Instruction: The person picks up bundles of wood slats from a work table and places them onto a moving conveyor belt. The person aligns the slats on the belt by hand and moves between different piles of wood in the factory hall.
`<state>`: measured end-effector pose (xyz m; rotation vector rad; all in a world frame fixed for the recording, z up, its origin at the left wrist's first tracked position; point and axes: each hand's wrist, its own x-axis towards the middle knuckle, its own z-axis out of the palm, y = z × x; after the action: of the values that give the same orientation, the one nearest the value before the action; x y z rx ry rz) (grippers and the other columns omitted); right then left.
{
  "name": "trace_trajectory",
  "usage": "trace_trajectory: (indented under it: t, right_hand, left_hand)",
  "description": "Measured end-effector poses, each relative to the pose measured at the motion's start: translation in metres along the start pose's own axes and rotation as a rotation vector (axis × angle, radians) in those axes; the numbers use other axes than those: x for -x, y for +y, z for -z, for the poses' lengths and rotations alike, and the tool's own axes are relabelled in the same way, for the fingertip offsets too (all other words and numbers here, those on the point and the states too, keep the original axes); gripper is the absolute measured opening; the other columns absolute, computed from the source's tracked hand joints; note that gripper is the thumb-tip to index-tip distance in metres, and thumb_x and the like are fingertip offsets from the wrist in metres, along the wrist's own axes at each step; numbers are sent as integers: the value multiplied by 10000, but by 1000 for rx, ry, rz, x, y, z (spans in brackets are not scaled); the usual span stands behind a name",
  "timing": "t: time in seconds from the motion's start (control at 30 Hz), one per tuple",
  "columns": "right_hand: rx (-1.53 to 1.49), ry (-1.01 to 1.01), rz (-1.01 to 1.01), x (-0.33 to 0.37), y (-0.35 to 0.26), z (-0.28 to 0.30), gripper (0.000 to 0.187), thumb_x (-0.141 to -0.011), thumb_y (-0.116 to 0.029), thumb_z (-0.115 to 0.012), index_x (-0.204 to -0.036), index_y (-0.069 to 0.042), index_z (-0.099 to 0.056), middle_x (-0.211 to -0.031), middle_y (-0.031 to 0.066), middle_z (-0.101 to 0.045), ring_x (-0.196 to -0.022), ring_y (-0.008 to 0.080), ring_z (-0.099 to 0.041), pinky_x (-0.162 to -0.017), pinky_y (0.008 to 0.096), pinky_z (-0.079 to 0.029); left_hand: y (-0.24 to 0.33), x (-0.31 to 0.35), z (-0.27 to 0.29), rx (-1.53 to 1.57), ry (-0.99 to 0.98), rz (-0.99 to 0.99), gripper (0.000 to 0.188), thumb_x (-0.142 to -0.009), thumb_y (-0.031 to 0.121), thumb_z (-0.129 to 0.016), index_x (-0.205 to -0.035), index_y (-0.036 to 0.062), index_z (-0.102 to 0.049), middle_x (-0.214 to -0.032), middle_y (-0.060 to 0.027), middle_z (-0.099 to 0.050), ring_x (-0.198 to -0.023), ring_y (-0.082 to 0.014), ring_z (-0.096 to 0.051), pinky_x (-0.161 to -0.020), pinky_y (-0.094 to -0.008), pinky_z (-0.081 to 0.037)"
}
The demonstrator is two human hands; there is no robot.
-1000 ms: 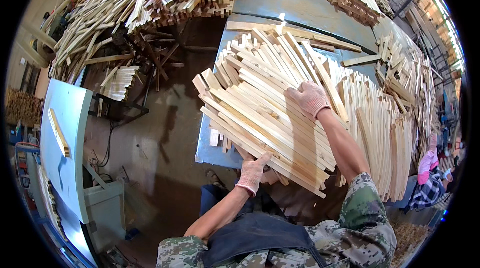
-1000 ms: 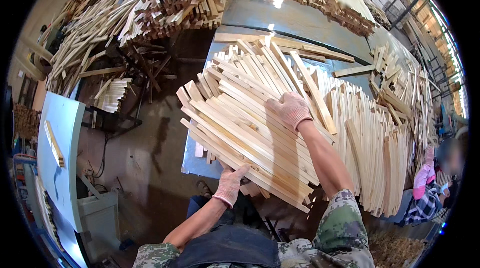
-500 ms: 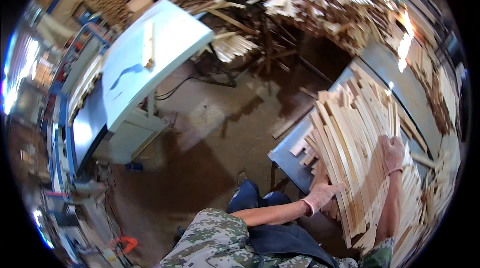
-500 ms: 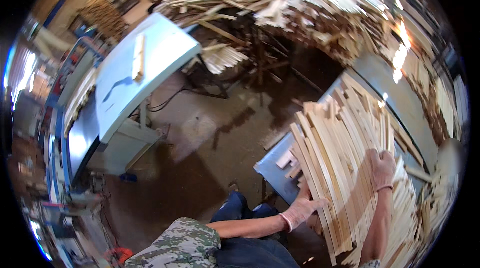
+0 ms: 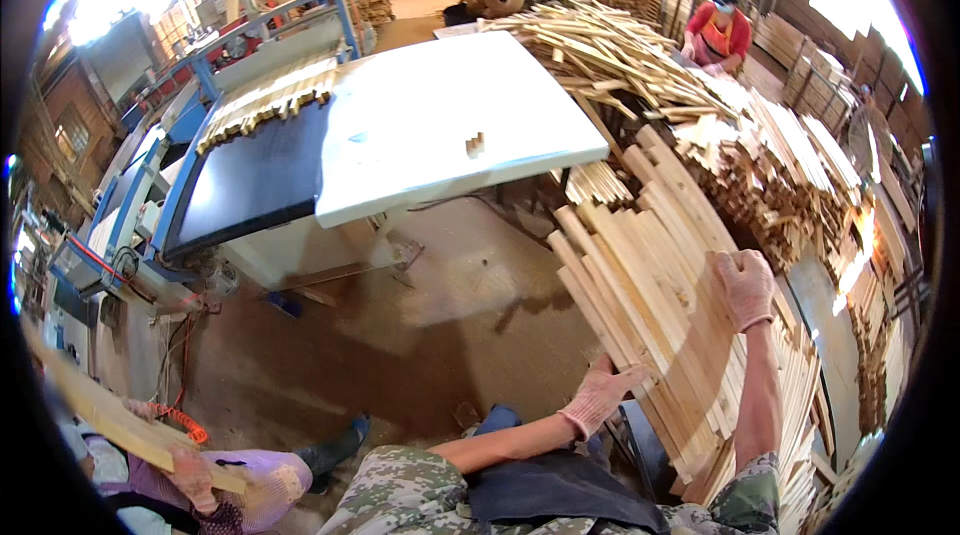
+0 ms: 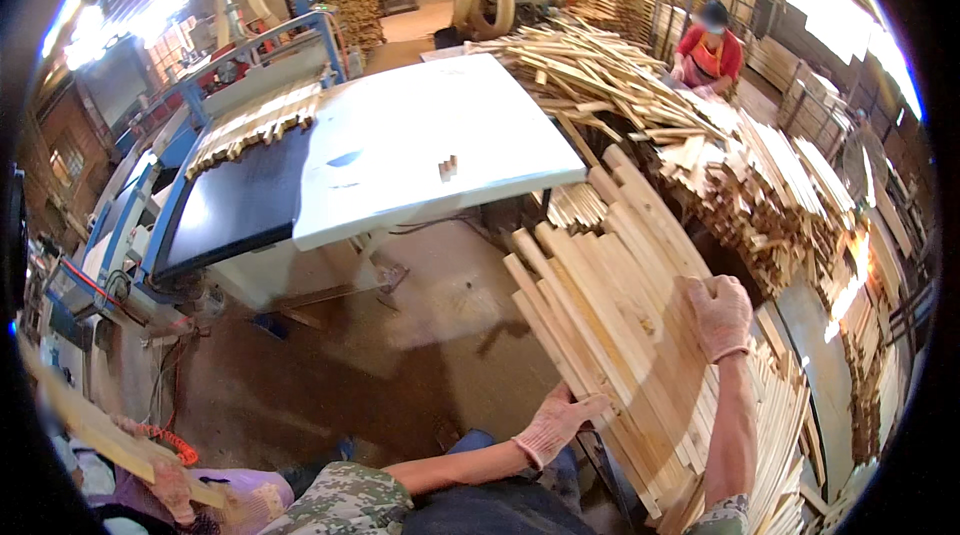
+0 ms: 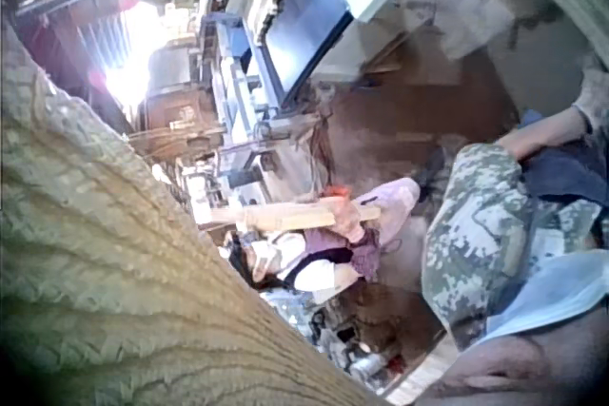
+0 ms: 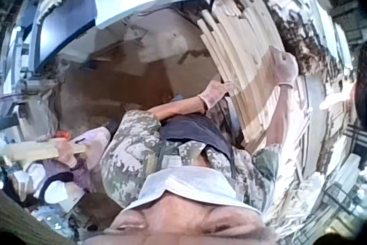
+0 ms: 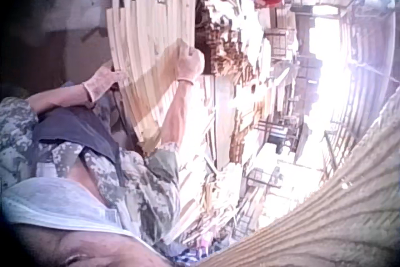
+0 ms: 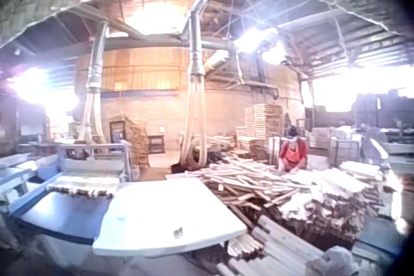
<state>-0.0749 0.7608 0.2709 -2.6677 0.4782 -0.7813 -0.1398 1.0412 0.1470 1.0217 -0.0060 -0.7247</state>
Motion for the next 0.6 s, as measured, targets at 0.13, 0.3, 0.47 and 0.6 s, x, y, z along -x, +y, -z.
trace_trajectory:
  t: [0.13, 0.3, 0.47, 0.6]
  right_hand:
    - [9, -65, 65, -25, -93, -66, 475, -930, -476, -727, -798, -20, -723, -828, 199, -672, -881, 394, -661, -812, 501, -519]
    - [-91, -193, 119, -48, -162, -134, 494, -936, -479, -722, -834, 4, -702, -871, 215, -661, -892, 409, -655, -811, 507, -513]
    - [-104, -262, 138, -75, -157, -173, 481, -969, -424, -721, -798, 19, -643, -872, 229, -638, -871, 424, -641, -783, 499, -499]
    - [-108, -252, 188, -92, -157, -184, 504, -974, -433, -722, -795, 24, -605, -839, 216, -603, -833, 419, -624, -773, 499, -492]
  left_hand:
    - [48, 9, 75, -1, 127, -111, 418, -998, 168, -777, -1350, 10, -616, -1245, -95, -732, -1068, -162, -710, -895, -330, -613]
    - [79, 10, 131, 62, 249, -170, 425, -986, 195, -796, -1338, 15, -639, -1233, -80, -731, -1047, -153, -700, -887, -322, -605]
    - [91, -1, 140, 15, 313, -177, 499, -983, 235, -795, -1389, 19, -601, -1220, -71, -716, -1056, -147, -685, -906, -322, -592]
    - [93, -20, 135, 56, 314, -185, 578, -978, 257, -799, -1443, 18, -553, -1210, -77, -710, -1056, -151, -681, -917, -330, -586]
